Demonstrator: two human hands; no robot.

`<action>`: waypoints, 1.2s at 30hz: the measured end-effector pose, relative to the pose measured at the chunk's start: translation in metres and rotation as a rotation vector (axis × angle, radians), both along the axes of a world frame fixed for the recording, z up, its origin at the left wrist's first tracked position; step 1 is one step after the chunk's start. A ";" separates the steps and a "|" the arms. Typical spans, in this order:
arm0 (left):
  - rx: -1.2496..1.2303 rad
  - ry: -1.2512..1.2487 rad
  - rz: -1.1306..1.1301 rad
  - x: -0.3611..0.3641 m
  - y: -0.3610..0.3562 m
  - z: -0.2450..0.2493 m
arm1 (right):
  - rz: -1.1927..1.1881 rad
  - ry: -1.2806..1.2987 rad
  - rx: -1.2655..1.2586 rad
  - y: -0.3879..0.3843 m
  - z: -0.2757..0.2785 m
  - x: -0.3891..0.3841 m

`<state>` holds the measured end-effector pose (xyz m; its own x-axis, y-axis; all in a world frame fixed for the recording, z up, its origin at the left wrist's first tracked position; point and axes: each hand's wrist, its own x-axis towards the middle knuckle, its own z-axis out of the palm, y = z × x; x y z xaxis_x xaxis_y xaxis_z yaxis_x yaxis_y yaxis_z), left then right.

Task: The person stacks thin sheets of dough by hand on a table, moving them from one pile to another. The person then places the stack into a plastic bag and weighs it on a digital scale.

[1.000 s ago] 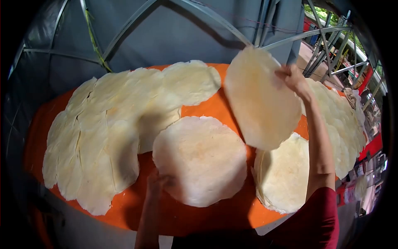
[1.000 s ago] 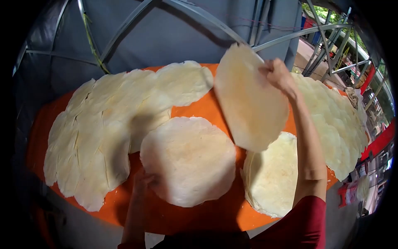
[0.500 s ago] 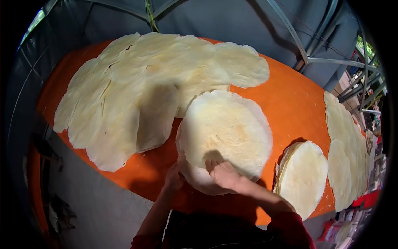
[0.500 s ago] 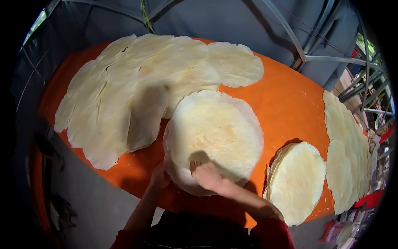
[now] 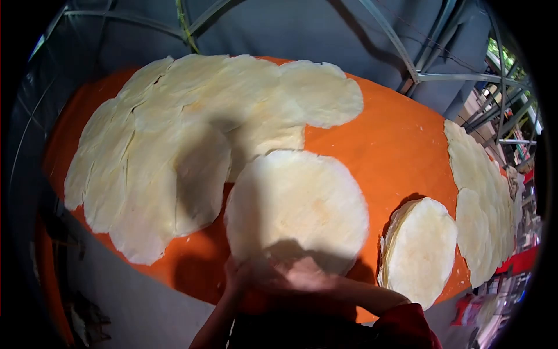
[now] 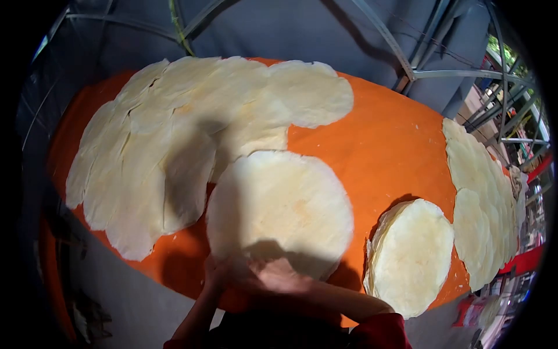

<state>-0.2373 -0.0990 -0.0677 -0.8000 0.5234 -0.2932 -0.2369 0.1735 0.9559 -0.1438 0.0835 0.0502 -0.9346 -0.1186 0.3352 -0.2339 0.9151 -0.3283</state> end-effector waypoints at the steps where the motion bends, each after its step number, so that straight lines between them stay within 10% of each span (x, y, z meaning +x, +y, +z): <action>1: 0.065 -0.039 0.059 0.003 0.004 0.022 | -0.070 -0.096 0.011 0.024 0.004 -0.004; 9: -0.202 -0.267 0.058 0.004 -0.042 0.039 | -0.667 -0.026 0.303 0.225 -0.020 -0.135; 16: -0.084 -0.286 0.197 0.024 -0.047 0.051 | -0.702 -0.007 0.763 0.321 -0.073 -0.204; 20: -0.028 -0.303 0.212 0.029 -0.055 0.036 | -0.664 -0.470 0.387 0.334 -0.058 -0.220; 23: 0.041 -0.305 0.243 0.029 -0.054 0.034 | -0.405 -0.284 0.468 0.304 -0.040 -0.212; 29: -0.046 -0.279 0.287 0.033 -0.082 -0.008 | -0.635 -0.123 0.409 0.335 -0.075 -0.226; 34: -0.458 0.225 0.275 0.026 -0.072 0.025 | -0.658 0.028 0.307 0.382 0.013 -0.210; 36: -0.132 0.272 0.344 0.014 -0.049 0.052 | -0.579 0.055 0.326 0.364 0.063 -0.181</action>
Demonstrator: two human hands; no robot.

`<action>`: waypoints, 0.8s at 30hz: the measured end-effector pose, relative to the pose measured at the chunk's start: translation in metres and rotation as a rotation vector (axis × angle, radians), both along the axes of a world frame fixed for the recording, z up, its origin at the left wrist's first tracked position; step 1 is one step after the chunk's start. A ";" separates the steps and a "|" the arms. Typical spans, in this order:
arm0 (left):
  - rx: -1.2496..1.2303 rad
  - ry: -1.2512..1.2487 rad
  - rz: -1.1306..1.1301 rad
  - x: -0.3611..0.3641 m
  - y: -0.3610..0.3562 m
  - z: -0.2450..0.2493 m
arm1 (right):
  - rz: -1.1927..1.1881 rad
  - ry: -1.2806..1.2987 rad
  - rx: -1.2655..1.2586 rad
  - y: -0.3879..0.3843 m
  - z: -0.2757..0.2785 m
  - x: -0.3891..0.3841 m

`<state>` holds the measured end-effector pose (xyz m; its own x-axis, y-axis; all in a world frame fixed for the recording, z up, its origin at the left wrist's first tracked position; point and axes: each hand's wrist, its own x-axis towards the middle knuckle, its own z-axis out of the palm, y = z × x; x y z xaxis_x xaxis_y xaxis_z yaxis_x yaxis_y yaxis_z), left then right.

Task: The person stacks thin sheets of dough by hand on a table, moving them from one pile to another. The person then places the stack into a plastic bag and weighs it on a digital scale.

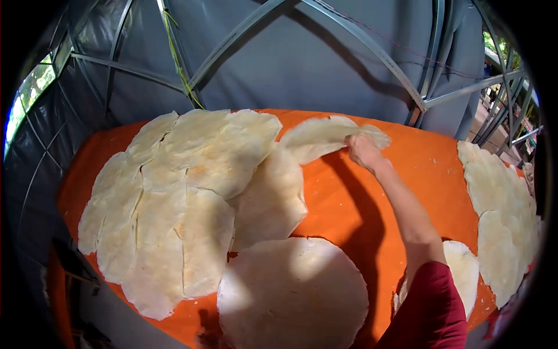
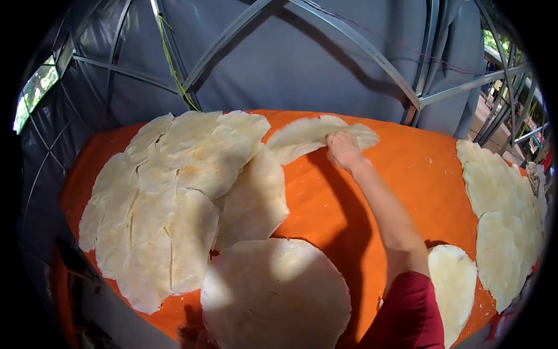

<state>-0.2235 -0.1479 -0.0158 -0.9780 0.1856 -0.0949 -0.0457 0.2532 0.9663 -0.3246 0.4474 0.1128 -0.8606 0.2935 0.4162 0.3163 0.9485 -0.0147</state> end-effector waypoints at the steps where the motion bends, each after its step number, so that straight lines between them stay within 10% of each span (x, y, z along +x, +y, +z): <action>1: 0.157 0.051 0.011 -0.006 0.013 0.014 | 0.020 -0.044 0.008 -0.032 0.030 0.025; 6: 0.699 -0.739 -0.638 -0.011 0.135 0.042 | 0.380 -0.534 -0.440 -0.143 0.025 0.156; 10: 0.706 -1.017 -0.645 -0.001 0.235 0.021 | 0.409 -1.083 -0.995 -0.186 -0.009 0.207; 14: 0.701 -0.821 -0.831 0.004 0.251 0.008 | 0.193 -0.338 -0.929 -0.204 -0.041 0.236; 24: 0.778 -0.764 -0.919 0.002 0.255 0.018 | 0.003 0.363 -1.436 -0.239 -0.092 0.232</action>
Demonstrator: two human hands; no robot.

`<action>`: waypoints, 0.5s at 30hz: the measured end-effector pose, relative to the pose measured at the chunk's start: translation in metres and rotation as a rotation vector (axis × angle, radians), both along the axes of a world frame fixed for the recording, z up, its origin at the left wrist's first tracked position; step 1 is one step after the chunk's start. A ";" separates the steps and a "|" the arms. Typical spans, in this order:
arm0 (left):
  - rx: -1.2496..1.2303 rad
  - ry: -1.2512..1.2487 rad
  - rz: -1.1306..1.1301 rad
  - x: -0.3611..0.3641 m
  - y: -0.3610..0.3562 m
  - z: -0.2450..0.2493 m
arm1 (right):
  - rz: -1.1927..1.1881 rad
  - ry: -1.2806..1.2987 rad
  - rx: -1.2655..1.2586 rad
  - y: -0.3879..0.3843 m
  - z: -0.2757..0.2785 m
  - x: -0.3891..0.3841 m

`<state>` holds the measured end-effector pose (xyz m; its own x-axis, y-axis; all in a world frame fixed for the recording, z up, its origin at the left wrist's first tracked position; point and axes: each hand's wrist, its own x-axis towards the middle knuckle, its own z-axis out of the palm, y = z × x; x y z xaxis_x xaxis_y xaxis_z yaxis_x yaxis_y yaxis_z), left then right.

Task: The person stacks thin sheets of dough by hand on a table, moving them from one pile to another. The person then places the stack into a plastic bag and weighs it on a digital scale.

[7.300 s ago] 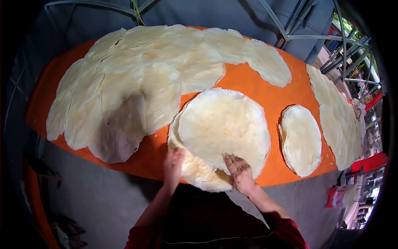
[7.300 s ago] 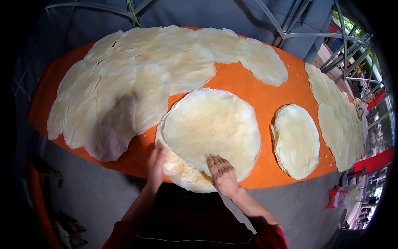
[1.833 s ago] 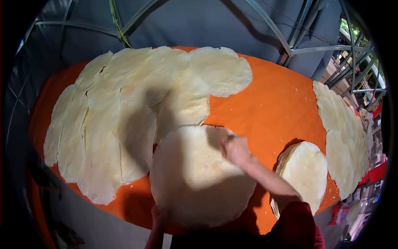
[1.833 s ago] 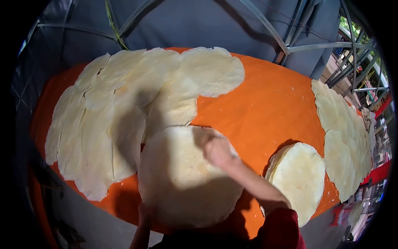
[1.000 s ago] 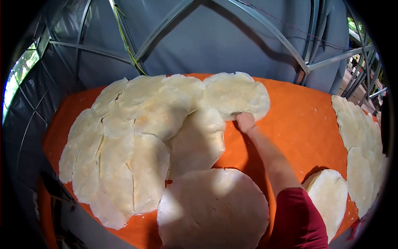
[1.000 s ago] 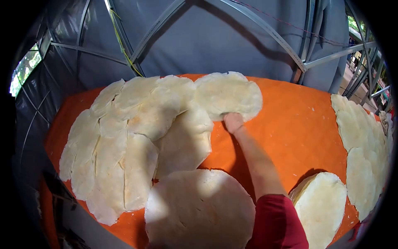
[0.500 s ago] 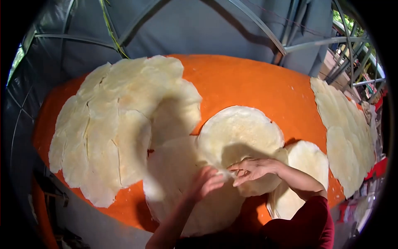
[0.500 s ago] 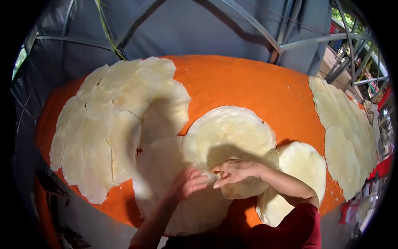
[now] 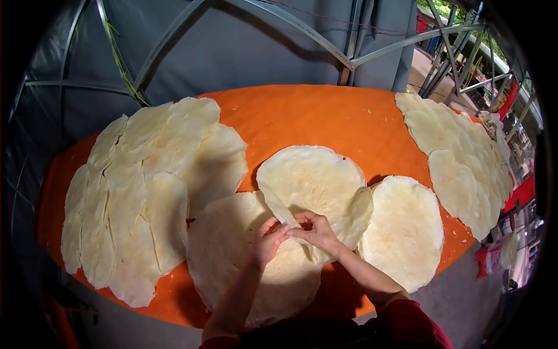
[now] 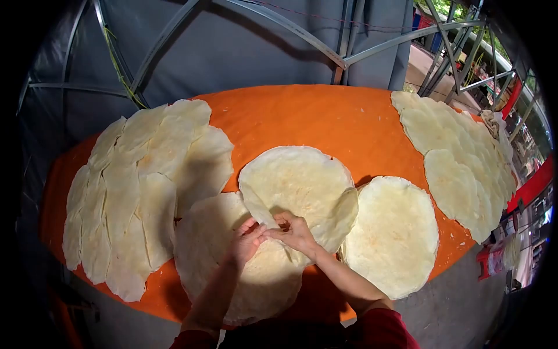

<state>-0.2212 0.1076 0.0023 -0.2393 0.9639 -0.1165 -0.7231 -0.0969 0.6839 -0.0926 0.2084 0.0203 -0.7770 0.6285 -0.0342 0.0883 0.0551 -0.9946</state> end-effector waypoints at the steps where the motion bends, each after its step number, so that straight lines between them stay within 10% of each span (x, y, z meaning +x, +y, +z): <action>1: -0.007 0.007 0.009 0.000 0.000 -0.002 | -0.031 0.034 -0.013 -0.001 -0.006 0.001; 6: -0.220 0.094 0.169 0.012 0.001 -0.002 | -0.138 -0.196 0.591 -0.017 0.000 0.001; 8: -0.385 0.528 0.307 0.018 0.000 -0.013 | -0.096 -0.244 0.818 -0.014 -0.013 -0.001; 10: -0.464 0.813 0.405 0.016 -0.015 -0.015 | 0.004 0.112 0.719 0.037 -0.010 0.007; 11: -0.465 0.875 0.429 0.009 -0.037 -0.008 | -0.026 0.117 0.369 0.058 0.023 0.017; 12: -0.470 0.936 0.453 0.006 -0.058 0.000 | -0.134 -0.224 0.536 0.089 0.060 0.021; 13: -0.339 0.565 0.534 0.008 -0.077 0.014 | -0.094 -0.530 0.657 0.121 0.102 0.029; 15: -0.321 0.162 0.661 0.008 -0.118 0.037 | 0.039 0.235 -0.223 0.189 0.134 0.056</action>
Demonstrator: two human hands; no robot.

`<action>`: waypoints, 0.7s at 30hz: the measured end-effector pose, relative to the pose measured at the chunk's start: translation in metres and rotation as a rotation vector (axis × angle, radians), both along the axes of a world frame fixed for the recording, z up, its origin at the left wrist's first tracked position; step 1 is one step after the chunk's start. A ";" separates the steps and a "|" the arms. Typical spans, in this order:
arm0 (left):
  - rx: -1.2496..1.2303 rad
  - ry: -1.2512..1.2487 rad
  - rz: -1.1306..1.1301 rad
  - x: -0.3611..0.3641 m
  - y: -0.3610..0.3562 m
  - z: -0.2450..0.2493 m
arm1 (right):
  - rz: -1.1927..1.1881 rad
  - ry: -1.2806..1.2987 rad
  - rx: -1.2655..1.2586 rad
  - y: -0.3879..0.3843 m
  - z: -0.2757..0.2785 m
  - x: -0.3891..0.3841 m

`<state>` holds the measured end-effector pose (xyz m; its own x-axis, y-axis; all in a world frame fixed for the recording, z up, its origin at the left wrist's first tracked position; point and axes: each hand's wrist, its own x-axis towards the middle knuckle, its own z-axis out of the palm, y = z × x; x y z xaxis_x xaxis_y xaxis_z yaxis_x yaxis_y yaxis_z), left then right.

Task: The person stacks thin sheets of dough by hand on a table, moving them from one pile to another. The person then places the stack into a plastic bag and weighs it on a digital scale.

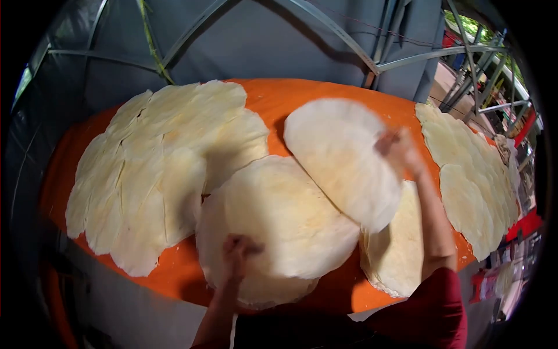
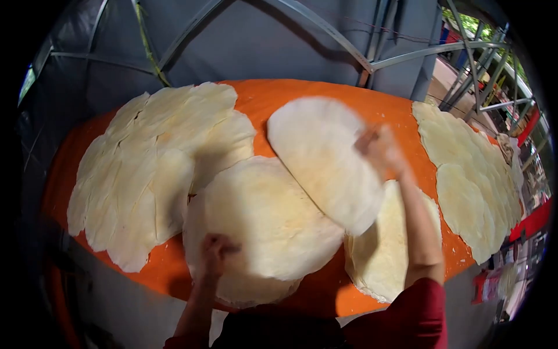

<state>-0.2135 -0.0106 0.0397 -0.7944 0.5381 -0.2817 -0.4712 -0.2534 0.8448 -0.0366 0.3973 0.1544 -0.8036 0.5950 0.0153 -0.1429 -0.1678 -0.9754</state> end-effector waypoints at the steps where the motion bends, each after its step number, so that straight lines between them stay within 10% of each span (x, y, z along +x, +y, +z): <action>1: -0.097 -0.061 0.076 -0.005 -0.021 0.004 | -0.117 -0.011 0.474 -0.009 0.042 -0.004; 3: -0.222 0.004 0.033 -0.017 -0.069 -0.013 | -0.243 -0.489 1.191 -0.002 0.103 -0.026; 6: -0.417 0.110 0.022 -0.015 -0.123 -0.055 | -0.145 -0.348 1.381 -0.091 0.140 -0.054; 8: -0.481 0.175 0.010 -0.018 -0.137 -0.074 | 0.066 -0.779 1.479 -0.157 0.137 -0.079; 10: -0.483 0.222 -0.026 -0.019 -0.138 -0.082 | 0.156 -0.522 1.846 -0.207 0.091 -0.092; 14: -0.466 0.059 -0.137 -0.015 -0.147 -0.083 | 0.837 -0.679 1.653 -0.299 -0.018 -0.111; 18: -0.322 -0.077 -0.219 -0.020 -0.156 -0.099 | 1.035 -0.810 1.472 -0.306 -0.064 -0.126; 21: -0.305 0.113 -0.301 -0.021 -0.161 -0.115 | 0.644 -0.743 1.718 -0.339 -0.028 -0.117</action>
<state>-0.2344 -0.1721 -0.0757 -0.6502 0.6557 -0.3838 -0.3864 0.1496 0.9101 -0.1538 0.0585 0.1261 -0.9743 -0.0085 -0.2250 -0.0163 0.9993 0.0329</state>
